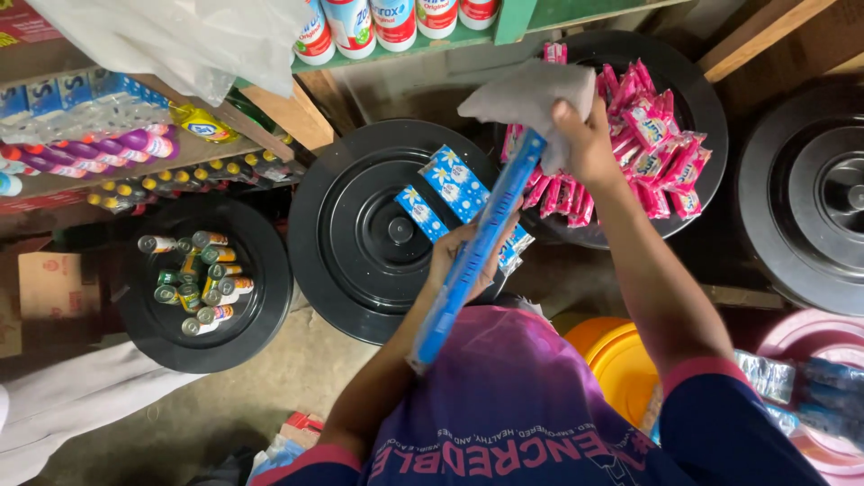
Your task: Wiping down detergent packets with a cloth and organizing them onto store shelves.
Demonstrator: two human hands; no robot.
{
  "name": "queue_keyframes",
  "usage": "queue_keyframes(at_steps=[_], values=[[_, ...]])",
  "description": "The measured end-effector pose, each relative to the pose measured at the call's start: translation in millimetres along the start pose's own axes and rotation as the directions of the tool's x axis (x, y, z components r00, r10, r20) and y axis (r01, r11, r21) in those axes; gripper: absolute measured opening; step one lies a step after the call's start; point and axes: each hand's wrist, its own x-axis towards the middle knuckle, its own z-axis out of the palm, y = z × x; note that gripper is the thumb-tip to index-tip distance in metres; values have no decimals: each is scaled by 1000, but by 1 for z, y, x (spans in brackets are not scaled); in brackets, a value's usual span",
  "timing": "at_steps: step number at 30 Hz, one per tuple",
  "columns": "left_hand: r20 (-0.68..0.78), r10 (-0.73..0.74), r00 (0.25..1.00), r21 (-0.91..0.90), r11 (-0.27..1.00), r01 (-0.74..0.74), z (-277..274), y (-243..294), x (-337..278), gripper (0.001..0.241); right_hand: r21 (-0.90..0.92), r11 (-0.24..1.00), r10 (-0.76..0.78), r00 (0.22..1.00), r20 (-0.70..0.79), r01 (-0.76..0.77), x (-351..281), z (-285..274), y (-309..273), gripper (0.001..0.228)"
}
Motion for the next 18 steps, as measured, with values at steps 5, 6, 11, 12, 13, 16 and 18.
queue_keyframes(at_steps=[5, 6, 11, 12, 13, 16, 18], values=[[310, -30, 950, -465, 867, 179, 21, -18, 5, 58, -4, 993, 115, 992, -52, -115, 4, 19, -9, 20], [310, -31, 950, -463, 868, 179, 24, -20, 4, 58, -3, 994, 113, 992, -54, -113, 7, 22, -11, 20], [129, -106, 986, 176, 981, 82, 18, -24, 6, 54, -426, 904, -59, 998, -37, 38, 17, 35, -53, 30], [128, -108, 986, 175, 981, 85, 14, -23, 3, 54, -426, 904, -57, 998, -39, 35, 20, 37, -66, 30], [-30, -116, 993, 299, 947, 119, 10, -24, 2, 48, -519, 853, -51, 999, 17, 52, 24, 37, -78, 33], [-291, -52, 955, 484, 853, 194, 9, -21, -6, 62, -672, 730, -53, 991, 120, 120, 33, 29, -88, 37], [-387, 18, 922, 560, 799, 219, 23, -13, -17, 78, -726, 664, -78, 982, 172, 180, 40, 26, -84, 39]])
